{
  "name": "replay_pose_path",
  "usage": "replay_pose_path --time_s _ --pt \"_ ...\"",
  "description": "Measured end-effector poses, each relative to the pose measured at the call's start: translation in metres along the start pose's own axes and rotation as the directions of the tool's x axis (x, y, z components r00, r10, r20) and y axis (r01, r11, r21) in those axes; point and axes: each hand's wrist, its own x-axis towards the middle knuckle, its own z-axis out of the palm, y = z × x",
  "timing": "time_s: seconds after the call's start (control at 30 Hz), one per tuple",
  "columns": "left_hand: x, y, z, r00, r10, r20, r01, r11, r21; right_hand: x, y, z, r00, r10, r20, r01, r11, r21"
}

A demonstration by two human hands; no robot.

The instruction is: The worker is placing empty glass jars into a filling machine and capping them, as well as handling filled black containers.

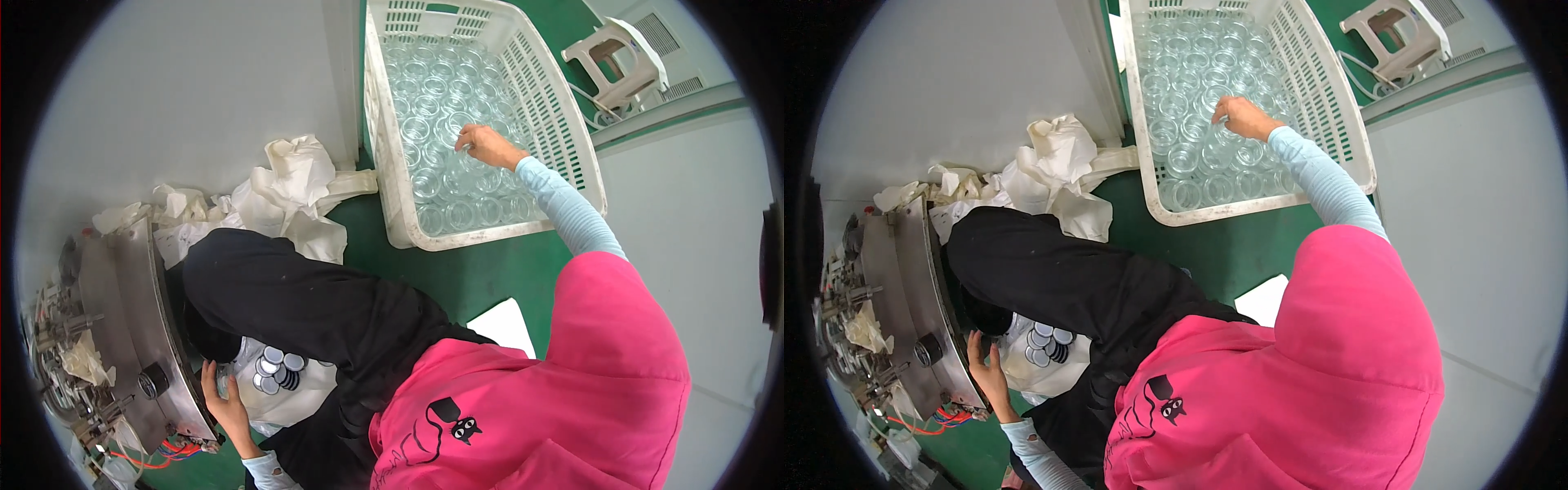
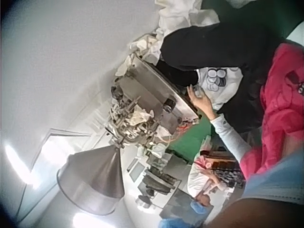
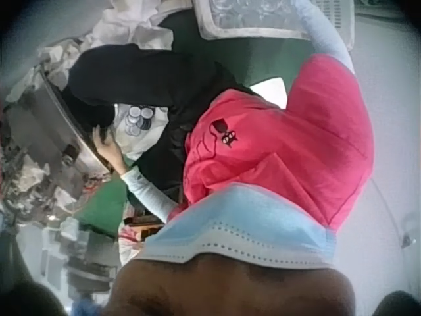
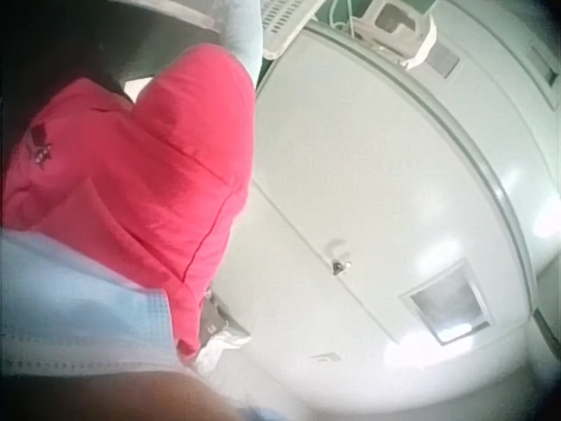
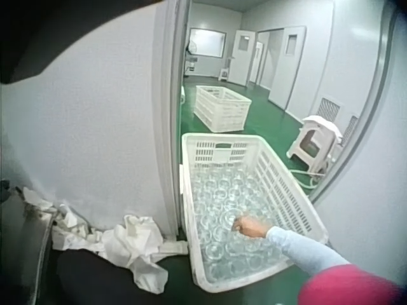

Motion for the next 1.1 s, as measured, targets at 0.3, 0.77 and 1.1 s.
replay_pose_path --time_s 0.3,0.77,1.1 --pt "0.000 -0.029 0.016 0.989 -0.135 0.054 0.141 0.981 -0.133 -0.066 0.033 -0.072 0.894 0.419 0.156 -0.447 0.846 0.291" --pt "-0.066 -0.119 0.023 0.864 -0.494 0.100 0.501 0.864 -0.057 -0.109 0.061 -0.006 0.603 0.673 0.428 -0.777 0.616 0.127" --pt "-0.075 -0.101 0.026 0.881 -0.446 0.161 0.446 0.894 0.033 -0.101 0.066 0.034 0.550 0.658 0.514 -0.815 0.559 0.156"
